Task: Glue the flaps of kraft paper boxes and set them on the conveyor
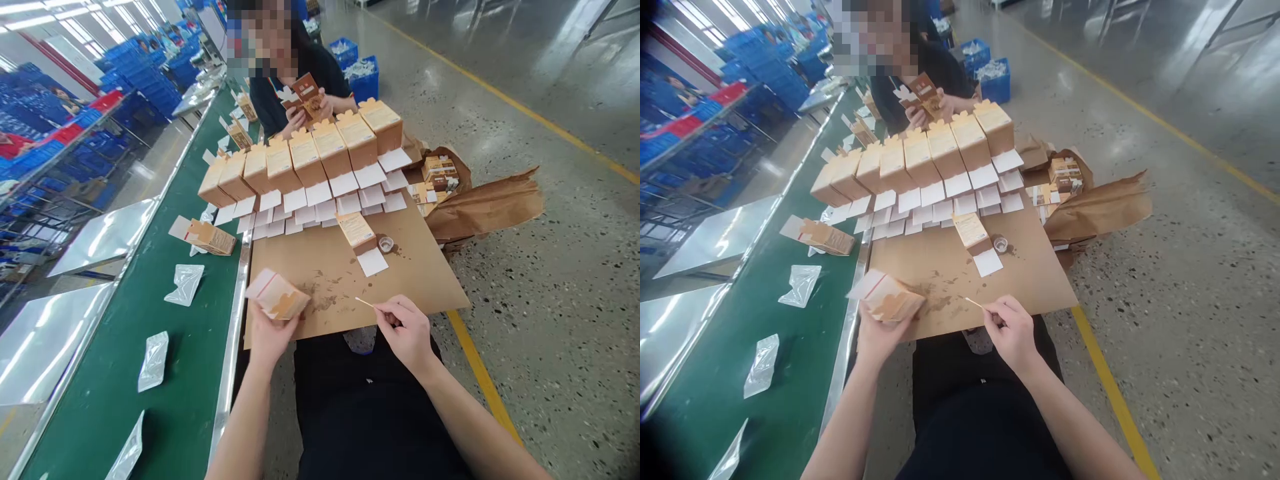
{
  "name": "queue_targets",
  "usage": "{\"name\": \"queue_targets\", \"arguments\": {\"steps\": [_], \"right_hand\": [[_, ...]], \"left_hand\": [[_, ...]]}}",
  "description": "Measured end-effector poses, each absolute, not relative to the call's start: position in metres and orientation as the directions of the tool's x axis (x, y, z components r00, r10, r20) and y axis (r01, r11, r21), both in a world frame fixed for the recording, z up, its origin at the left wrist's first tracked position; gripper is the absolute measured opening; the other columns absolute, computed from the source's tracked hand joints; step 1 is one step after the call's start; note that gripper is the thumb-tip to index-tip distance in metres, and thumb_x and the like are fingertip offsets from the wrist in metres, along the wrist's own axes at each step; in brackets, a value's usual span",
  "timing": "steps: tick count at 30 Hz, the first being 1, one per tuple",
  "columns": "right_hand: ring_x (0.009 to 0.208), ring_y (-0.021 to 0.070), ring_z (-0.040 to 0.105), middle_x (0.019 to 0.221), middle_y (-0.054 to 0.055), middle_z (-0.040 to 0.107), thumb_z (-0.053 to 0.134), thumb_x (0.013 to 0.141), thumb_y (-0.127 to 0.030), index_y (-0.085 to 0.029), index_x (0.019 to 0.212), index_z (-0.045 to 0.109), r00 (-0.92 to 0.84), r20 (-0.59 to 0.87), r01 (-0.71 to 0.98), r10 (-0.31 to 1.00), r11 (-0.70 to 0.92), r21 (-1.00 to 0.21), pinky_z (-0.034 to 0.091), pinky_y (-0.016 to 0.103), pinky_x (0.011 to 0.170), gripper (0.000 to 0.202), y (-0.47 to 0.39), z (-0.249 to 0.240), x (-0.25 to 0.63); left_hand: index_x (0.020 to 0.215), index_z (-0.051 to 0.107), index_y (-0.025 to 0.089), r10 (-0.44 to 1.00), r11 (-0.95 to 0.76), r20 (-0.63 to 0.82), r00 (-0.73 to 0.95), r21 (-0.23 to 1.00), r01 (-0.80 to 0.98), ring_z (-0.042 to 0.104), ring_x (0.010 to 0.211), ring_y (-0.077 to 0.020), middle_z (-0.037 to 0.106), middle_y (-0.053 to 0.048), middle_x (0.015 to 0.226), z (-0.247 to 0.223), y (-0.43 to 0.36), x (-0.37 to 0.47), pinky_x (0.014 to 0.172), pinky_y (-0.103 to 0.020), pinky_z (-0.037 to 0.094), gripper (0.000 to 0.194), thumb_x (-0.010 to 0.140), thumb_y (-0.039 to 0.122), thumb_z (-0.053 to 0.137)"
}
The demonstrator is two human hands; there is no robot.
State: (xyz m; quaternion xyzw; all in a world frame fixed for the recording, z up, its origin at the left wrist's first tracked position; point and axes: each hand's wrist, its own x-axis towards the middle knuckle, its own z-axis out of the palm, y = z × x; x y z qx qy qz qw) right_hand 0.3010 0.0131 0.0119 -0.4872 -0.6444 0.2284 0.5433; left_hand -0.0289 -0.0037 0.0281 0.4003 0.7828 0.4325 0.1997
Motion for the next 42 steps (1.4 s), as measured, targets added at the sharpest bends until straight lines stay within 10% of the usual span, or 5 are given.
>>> {"name": "queue_targets", "arguments": {"steps": [11, 17, 26, 34, 42], "right_hand": [[0.054, 0.0135, 0.063, 0.075, 0.0, 0.074, 0.082, 0.105, -0.015, -0.025, 0.092, 0.089, 0.079, 0.552, 0.391, 0.83, 0.484, -0.783, 0.056, 0.027, 0.049, 0.017, 0.027, 0.018, 0.333], [0.054, 0.0155, 0.065, 0.075, 0.001, 0.075, 0.084, 0.105, -0.021, -0.028, 0.092, 0.09, 0.094, 0.561, 0.42, 0.823, 0.478, -0.772, 0.058, 0.03, 0.048, 0.016, 0.025, 0.019, 0.353], [0.056, 0.0169, 0.069, 0.077, 0.003, 0.079, 0.082, 0.108, -0.029, -0.026, 0.092, 0.09, 0.198, 0.529, 0.489, 0.825, 0.385, -0.783, 0.062, 0.032, 0.052, 0.019, 0.009, 0.027, 0.379], [0.056, 0.0168, 0.066, 0.077, 0.002, 0.077, 0.081, 0.11, -0.028, -0.027, 0.096, 0.091, 0.284, 0.555, 0.536, 0.782, 0.35, -0.768, 0.059, 0.032, 0.05, 0.017, -0.008, 0.032, 0.389], [0.063, 0.0161, 0.065, 0.08, 0.002, 0.075, 0.077, 0.111, -0.026, -0.025, 0.096, 0.088, 0.212, 0.575, 0.55, 0.79, 0.39, -0.739, 0.059, 0.031, 0.061, 0.019, 0.048, 0.029, 0.385]], "left_hand": [[0.121, 0.046, 0.031, 0.412, 0.371, -0.002, -0.911, 0.914, 0.166, 0.08, 0.136, -0.0392, 0.077, -0.007, 0.123, 0.036, -0.063, -0.161, 0.131, -0.07, 0.057, 0.101, 0.045, 0.02, 0.113], [0.13, 0.051, 0.028, 0.283, 0.194, 0.33, -0.9, 0.9, 0.391, 0.074, 0.135, -0.0336, 0.066, -0.009, 0.132, 0.007, -0.089, -0.122, 0.126, -0.064, 0.06, 0.08, 0.069, 0.035, 0.102], [0.127, 0.069, 0.026, 0.854, 0.256, -0.163, -0.494, 0.959, 0.125, 0.079, 0.114, -0.028, 0.077, -0.009, 0.121, 0.011, 0.057, 0.031, 0.107, -0.046, 0.064, 0.055, 0.094, 0.07, 0.08], [0.138, 0.074, 0.026, 0.862, 0.5, -0.405, -0.305, 0.781, 0.376, 0.051, 0.168, -0.0501, 0.065, -0.026, 0.161, 0.02, 0.197, 0.12, 0.135, -0.061, 0.042, 0.076, 0.088, 0.083, 0.081], [0.143, 0.077, 0.029, 0.904, 0.427, -0.379, -0.196, 0.809, 0.405, 0.054, 0.167, -0.0433, 0.075, -0.019, 0.156, 0.018, 0.104, 0.096, 0.138, -0.058, 0.045, 0.057, 0.099, 0.066, 0.073]]}}
